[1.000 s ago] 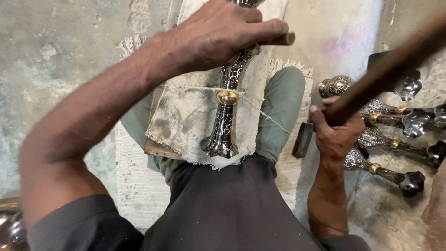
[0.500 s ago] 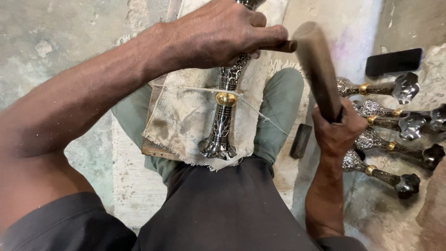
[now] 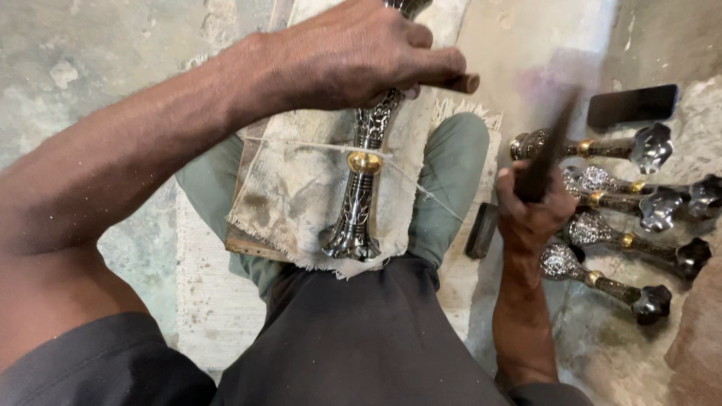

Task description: The person sits on the floor with an engraved metal vase resting on a cloth pad on their lap. They hold a small punch against the vase's surface with one hand and strike it repeatedly with a wooden mallet held in the other hand, working the patterned areas of the vase, with several similar finished vases lying beside them.

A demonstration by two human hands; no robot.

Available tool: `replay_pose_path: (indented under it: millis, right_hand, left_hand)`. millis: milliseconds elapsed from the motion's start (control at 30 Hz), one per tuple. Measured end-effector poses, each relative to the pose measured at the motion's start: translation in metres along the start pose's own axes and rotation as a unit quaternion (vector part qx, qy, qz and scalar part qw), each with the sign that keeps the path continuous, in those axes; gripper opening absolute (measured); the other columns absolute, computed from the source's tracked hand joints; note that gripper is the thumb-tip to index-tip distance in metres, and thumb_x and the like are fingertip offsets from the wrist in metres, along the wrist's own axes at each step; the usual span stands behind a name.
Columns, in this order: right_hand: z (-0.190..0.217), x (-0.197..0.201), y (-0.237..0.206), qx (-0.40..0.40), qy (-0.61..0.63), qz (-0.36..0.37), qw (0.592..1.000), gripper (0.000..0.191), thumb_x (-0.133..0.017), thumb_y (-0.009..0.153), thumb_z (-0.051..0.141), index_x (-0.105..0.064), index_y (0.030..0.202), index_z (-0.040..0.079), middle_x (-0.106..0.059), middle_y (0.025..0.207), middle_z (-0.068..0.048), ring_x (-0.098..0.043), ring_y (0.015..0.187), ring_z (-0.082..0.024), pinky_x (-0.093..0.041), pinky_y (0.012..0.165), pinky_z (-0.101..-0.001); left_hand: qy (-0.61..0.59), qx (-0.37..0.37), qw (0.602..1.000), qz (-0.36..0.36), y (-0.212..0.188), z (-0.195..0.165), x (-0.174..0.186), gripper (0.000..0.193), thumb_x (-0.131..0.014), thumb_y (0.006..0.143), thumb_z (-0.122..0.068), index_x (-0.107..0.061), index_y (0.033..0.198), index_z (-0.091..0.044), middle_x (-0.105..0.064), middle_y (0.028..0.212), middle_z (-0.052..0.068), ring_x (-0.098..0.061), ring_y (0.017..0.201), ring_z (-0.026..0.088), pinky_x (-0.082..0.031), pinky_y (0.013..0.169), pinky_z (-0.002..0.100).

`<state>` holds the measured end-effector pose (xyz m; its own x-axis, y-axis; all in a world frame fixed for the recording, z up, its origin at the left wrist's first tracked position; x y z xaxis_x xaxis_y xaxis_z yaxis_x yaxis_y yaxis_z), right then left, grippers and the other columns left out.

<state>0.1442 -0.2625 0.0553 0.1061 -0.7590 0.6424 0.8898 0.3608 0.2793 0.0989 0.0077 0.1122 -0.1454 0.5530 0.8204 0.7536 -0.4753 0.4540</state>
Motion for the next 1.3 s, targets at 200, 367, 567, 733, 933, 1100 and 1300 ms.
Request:
replay_pose_path:
  millis: [200, 367, 567, 733, 933, 1100, 1300]
  right_hand:
    - [0.000, -0.002, 0.003, 0.010, -0.048, -0.006, 0.999, 0.012, -0.076, 0.095, 0.011, -0.067, 0.095, 0.003, -0.058, 0.072, -0.002, -0.055, 0.057, -0.011, -0.045, 0.045, -0.0218]
    - [0.004, -0.006, 0.003, 0.022, -0.022, 0.005, 1.000, 0.015, -0.078, 0.096, 0.011, -0.066, 0.096, 0.002, -0.064, 0.074, -0.001, -0.061, 0.063, -0.010, -0.050, 0.059, -0.0269]
    - [0.007, -0.004, 0.001, 0.041, -0.039, 0.014, 0.998, 0.013, -0.076, 0.097, 0.010, -0.066, 0.099, 0.002, -0.066, 0.075, 0.000, -0.062, 0.063, -0.010, -0.051, 0.061, -0.0266]
    - [0.002, -0.004, -0.003, -0.005, -0.010, 0.010, 1.000, 0.013, -0.077, 0.096, 0.009, -0.067, 0.098, 0.000, -0.064, 0.072, -0.002, -0.059, 0.062, -0.010, -0.048, 0.060, -0.0254]
    - [0.009, -0.008, -0.005, -0.007, -0.055, 0.010, 0.998, 0.019, -0.078, 0.091, 0.006, -0.061, 0.088, -0.001, -0.057, 0.068, -0.004, -0.053, 0.059, -0.012, -0.045, 0.057, -0.0280]
    - [0.018, -0.009, -0.007, 0.007, -0.076, 0.023, 0.997, 0.013, -0.075, 0.091, 0.006, -0.067, 0.098, -0.002, -0.059, 0.072, -0.003, -0.057, 0.064, -0.012, -0.050, 0.064, -0.0280]
    - [0.024, -0.008, -0.009, -0.027, 0.110, -0.016, 0.993, 0.015, -0.080, 0.096, 0.007, -0.068, 0.099, -0.002, -0.068, 0.090, -0.003, -0.065, 0.080, -0.014, -0.054, 0.077, -0.0260]
  left_hand:
    - [0.013, -0.007, 0.999, 0.029, 0.002, 0.001, -0.001, 0.030, -0.062, 0.105, -0.010, -0.064, 0.135, -0.012, -0.072, 0.088, 0.013, -0.073, 0.072, 0.029, -0.057, 0.058, 0.044]
    - [0.008, 0.015, 0.999, 0.028, 0.004, 0.003, -0.004, 0.028, -0.061, 0.106, -0.010, -0.065, 0.133, -0.012, -0.072, 0.089, 0.014, -0.073, 0.071, 0.027, -0.057, 0.056, 0.042]
    - [0.015, 0.005, 0.999, 0.046, 0.007, 0.002, -0.004, 0.037, -0.067, 0.098, -0.011, -0.063, 0.135, -0.010, -0.072, 0.086, 0.014, -0.073, 0.070, 0.030, -0.056, 0.055, 0.044]
    - [0.023, -0.014, 0.999, 0.043, 0.010, 0.000, 0.001, 0.036, -0.069, 0.098, -0.013, -0.063, 0.133, -0.011, -0.073, 0.086, 0.012, -0.073, 0.071, 0.032, -0.055, 0.056, 0.046]
    - [0.005, 0.013, 0.998, 0.060, 0.014, 0.003, -0.001, 0.040, -0.071, 0.095, -0.015, -0.063, 0.134, -0.011, -0.074, 0.087, 0.012, -0.073, 0.072, 0.031, -0.055, 0.055, 0.046]
    - [0.018, 0.014, 0.998, 0.056, 0.015, 0.003, -0.002, 0.041, -0.071, 0.093, -0.012, -0.063, 0.133, -0.010, -0.074, 0.088, 0.013, -0.074, 0.073, 0.031, -0.055, 0.058, 0.046]
    - [0.014, 0.031, 0.997, 0.066, 0.024, 0.000, -0.004, 0.041, -0.071, 0.094, -0.013, -0.063, 0.134, -0.012, -0.075, 0.082, 0.013, -0.074, 0.070, 0.030, -0.054, 0.055, 0.047]
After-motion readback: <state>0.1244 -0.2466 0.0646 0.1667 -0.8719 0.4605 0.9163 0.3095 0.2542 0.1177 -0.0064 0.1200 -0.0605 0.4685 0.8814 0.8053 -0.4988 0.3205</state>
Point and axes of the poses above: each hand's wrist, its own y-axis towards the middle knuckle, its own x-axis out of the back of the hand, z = x × y, the point moved 7 cm from there along y, towards the middle knuckle
